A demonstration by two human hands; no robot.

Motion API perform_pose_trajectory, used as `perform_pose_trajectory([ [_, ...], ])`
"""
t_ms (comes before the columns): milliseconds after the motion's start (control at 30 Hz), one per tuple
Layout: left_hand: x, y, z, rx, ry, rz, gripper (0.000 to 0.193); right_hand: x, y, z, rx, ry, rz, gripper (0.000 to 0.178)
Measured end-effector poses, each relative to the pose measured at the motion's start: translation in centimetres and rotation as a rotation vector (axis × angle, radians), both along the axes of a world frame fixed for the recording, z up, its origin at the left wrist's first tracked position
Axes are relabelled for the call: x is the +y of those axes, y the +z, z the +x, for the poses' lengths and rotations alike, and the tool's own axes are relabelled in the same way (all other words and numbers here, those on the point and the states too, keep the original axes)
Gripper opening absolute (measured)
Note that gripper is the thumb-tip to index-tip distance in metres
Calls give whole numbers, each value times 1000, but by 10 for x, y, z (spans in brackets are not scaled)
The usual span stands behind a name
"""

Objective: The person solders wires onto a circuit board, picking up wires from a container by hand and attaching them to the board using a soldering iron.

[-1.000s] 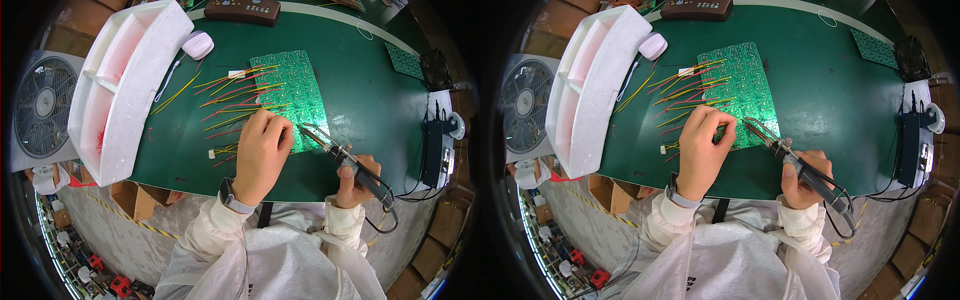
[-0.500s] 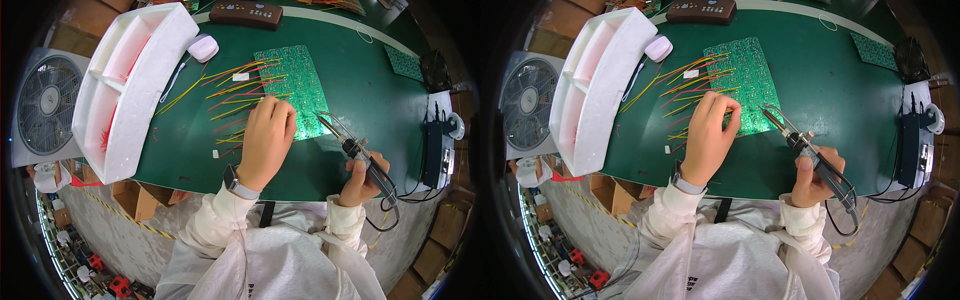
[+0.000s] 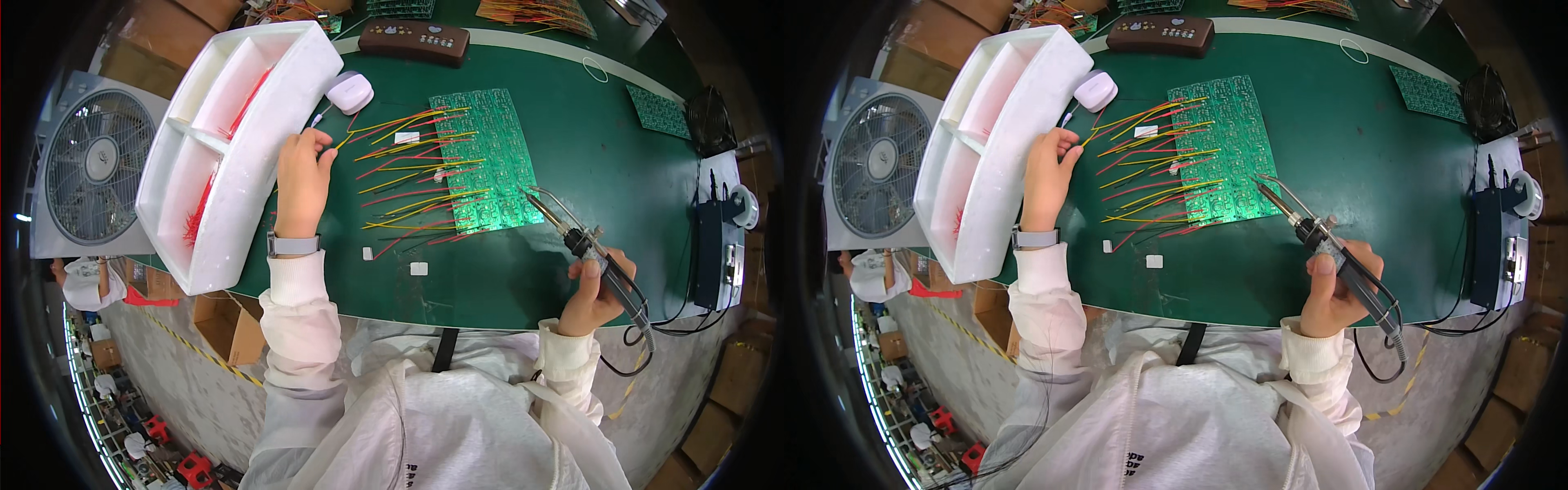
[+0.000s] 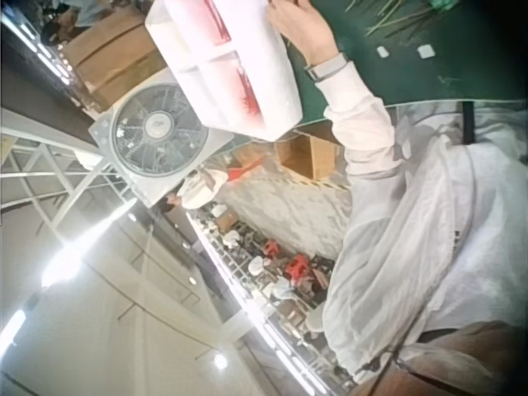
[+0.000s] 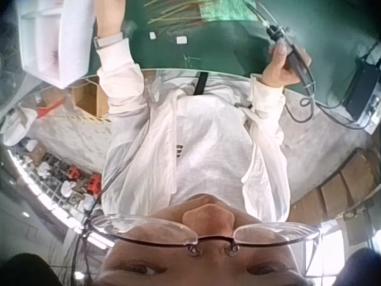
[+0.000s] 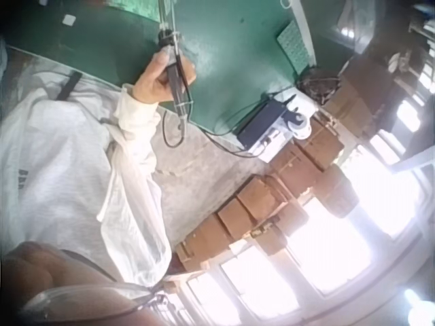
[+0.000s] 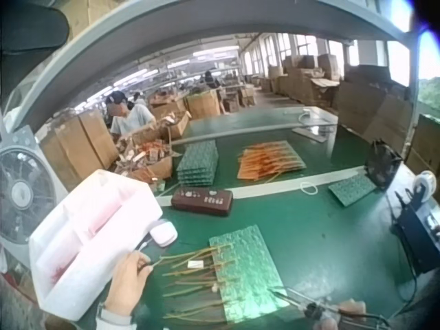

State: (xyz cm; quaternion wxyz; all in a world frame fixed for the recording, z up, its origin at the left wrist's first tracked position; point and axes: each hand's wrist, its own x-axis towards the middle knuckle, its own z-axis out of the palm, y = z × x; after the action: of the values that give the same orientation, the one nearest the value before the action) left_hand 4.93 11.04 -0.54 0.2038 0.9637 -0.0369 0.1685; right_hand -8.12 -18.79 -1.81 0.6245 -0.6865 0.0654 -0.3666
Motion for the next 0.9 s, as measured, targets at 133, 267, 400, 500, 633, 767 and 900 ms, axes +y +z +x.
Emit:
perform_pose_trajectory([
  [133,1,-4,2,66,7,-105,5,-2,0,-2,8,5,7,26],
  [267,2,-6,2,36,11,-113,4,-2,1,0,21,12,32,25],
  [400,5,-4,-1,-45,-28,-51,4,0,3,-1,27,-2,31,24],
  [500,-9,16,-21,-55,-27,-199,5,-1,3,-2,33,16,40,24],
  [633,-78,29,-66,95,-212,-413,9,-5,2,-5,101,-61,43,24],
  [767,-122,14,-90,106,-359,-413,7,-4,7,-6,132,-43,161,26],
  [900,-133,-2,-86,-31,-406,-321,15,-7,5,-10,177,-23,164,27],
])
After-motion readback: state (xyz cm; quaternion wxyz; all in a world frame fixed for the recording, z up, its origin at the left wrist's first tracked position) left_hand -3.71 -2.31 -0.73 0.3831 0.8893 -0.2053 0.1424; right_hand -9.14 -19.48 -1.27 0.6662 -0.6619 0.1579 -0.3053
